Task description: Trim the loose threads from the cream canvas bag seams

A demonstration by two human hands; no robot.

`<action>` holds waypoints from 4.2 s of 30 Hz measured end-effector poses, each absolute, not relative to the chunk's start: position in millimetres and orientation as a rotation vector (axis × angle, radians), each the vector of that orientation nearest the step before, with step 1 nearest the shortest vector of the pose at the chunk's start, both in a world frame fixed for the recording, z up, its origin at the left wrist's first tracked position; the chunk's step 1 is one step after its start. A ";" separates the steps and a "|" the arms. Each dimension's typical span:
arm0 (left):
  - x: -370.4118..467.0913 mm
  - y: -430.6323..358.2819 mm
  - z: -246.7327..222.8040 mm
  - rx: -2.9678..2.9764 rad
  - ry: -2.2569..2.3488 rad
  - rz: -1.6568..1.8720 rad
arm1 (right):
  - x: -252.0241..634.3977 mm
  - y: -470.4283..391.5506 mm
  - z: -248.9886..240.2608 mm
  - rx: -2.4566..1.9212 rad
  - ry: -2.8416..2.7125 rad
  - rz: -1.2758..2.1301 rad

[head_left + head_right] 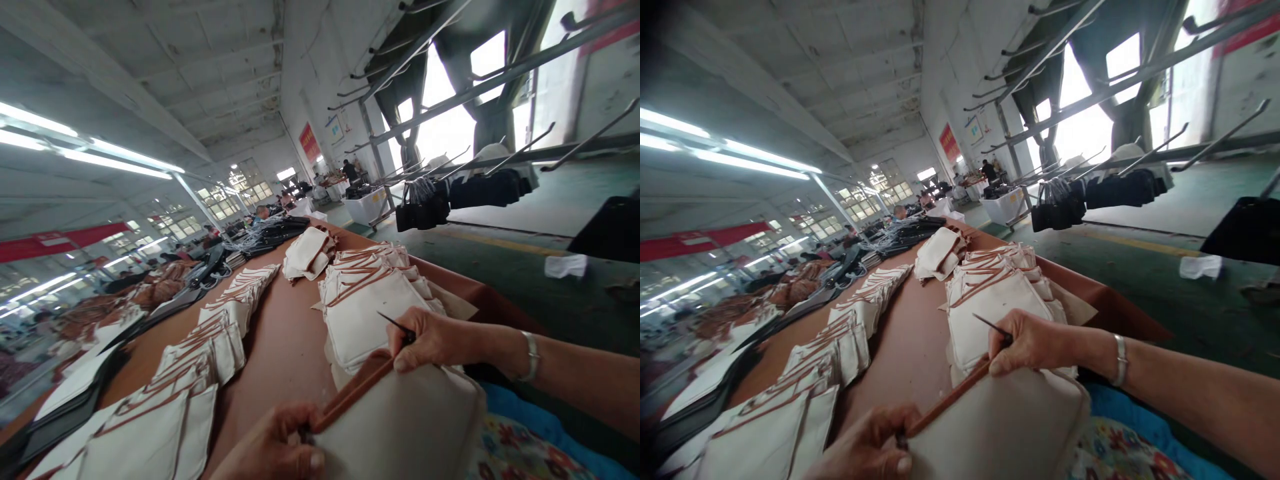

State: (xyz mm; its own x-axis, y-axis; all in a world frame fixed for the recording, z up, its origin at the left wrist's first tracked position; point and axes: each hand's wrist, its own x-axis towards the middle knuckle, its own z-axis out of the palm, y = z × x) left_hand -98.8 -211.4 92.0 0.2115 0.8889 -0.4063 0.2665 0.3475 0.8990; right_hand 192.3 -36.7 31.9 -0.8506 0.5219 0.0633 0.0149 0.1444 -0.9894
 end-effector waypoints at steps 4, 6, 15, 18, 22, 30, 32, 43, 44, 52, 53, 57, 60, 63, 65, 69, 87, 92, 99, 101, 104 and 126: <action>-86.2 -215.1 116.8 1.309 1.237 0.735 | 195.7 -30.4 14.7 -0.555 -2.099 1.664; -65.2 -205.5 120.7 1.382 1.206 0.731 | 193.0 -34.8 14.4 -0.533 -2.146 1.575; 13.6 -163.1 91.2 1.342 1.070 0.711 | 193.3 -87.3 52.6 -0.407 -2.000 1.742; 10.2 -159.4 78.1 1.269 1.173 0.685 | 195.7 -81.6 32.3 -0.486 -2.024 1.821; -4.4 -154.4 59.4 1.268 1.330 0.657 | 198.4 -71.6 9.1 -0.556 -2.007 1.810; 0.3 -142.1 48.3 1.233 1.344 0.711 | 202.7 -66.9 9.6 -0.533 -1.916 1.890; 3.7 -140.5 49.3 1.227 1.388 0.699 | 203.0 -66.5 9.3 -0.534 -1.909 1.884; 6.6 -133.8 43.0 1.333 1.520 0.664 | 199.4 -63.2 11.5 -0.652 -1.881 1.835; 7.3 -133.9 43.3 1.351 1.524 0.660 | 197.4 -63.8 11.3 -0.671 -1.912 1.780; 10.4 -134.8 42.1 1.459 1.585 0.660 | 187.6 -70.3 7.2 -0.743 -1.906 1.570; 10.8 -135.7 41.4 1.468 1.583 0.694 | 187.8 -71.1 7.7 -0.770 -1.887 1.543; 12.3 -141.9 39.6 1.493 1.559 0.895 | 189.0 -74.6 8.9 -0.870 -1.821 1.510; 11.0 -146.9 38.1 1.547 1.566 0.964 | 189.0 -77.3 9.1 -0.892 -1.825 1.499; 7.7 -149.5 34.6 1.516 1.608 0.945 | 188.0 -79.5 11.3 -0.901 -1.843 1.494; 5.2 -149.0 29.7 1.379 1.606 0.956 | 186.8 -80.9 13.6 -0.897 -1.844 1.504; 0.9 -144.5 13.1 1.014 1.387 1.037 | 183.7 -86.7 14.6 -0.876 -1.838 1.487; -4.8 -155.9 13.2 0.937 1.294 0.849 | 199.7 -103.3 5.5 -0.120 -2.095 0.565; -7.1 -158.1 20.3 1.096 1.313 0.757 | 201.8 -106.0 -5.9 -0.365 -2.265 0.286; -7.5 -165.4 26.3 1.532 1.369 0.747 | 215.4 -95.1 -13.1 -0.119 -2.236 0.569; -9.5 -168.2 20.7 1.699 1.406 0.796 | 219.5 -92.1 -4.3 -0.227 -2.127 0.908; -9.2 -171.5 18.6 1.844 1.400 0.869 | 220.4 -89.7 13.3 -0.406 -2.069 1.279; -5.1 -171.1 29.7 1.752 1.391 0.821 | 203.7 -87.3 33.0 -0.559 -2.166 1.717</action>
